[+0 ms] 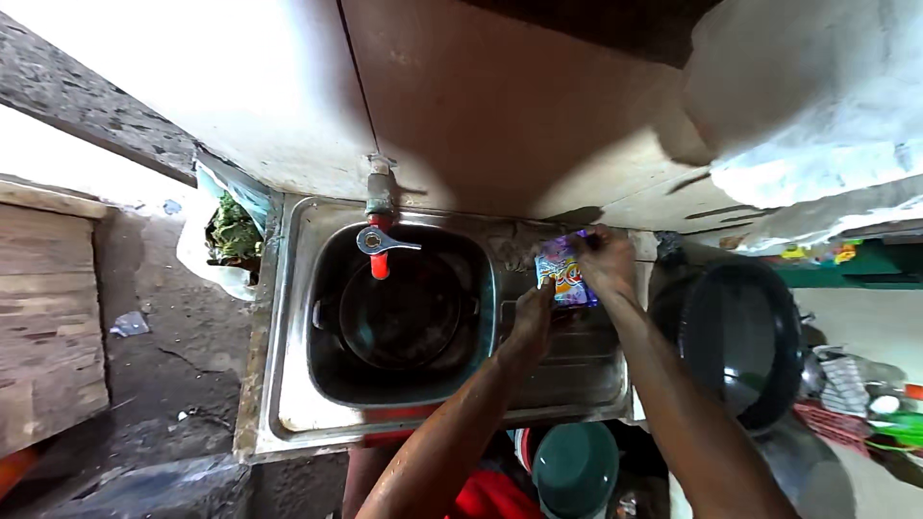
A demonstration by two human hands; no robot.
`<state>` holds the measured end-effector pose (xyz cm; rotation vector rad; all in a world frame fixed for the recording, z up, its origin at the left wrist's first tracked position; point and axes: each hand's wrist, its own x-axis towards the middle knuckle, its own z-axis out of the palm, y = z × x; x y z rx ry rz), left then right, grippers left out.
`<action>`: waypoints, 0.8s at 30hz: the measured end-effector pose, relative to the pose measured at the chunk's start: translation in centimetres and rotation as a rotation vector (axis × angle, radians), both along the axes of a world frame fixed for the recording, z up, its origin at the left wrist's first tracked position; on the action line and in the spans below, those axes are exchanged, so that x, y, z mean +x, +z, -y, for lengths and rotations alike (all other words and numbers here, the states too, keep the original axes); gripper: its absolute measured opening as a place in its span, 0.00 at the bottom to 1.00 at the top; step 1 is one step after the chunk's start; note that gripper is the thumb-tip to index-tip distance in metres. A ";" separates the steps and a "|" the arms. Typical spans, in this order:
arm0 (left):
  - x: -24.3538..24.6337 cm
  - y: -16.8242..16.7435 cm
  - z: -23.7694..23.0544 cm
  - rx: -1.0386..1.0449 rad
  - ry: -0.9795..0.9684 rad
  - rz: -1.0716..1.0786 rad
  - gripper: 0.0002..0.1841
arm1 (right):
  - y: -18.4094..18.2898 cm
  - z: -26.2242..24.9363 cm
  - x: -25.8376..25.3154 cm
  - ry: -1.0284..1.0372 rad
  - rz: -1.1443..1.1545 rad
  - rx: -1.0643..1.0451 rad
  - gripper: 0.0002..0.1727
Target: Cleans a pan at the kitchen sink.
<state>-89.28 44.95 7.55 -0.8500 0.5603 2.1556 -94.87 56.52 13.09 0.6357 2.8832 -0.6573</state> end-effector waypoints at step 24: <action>-0.8 -0.1 -1.4 -0.030 0.017 -0.061 0.21 | -2.0 -2.5 -1.2 -0.022 -0.064 -0.086 0.11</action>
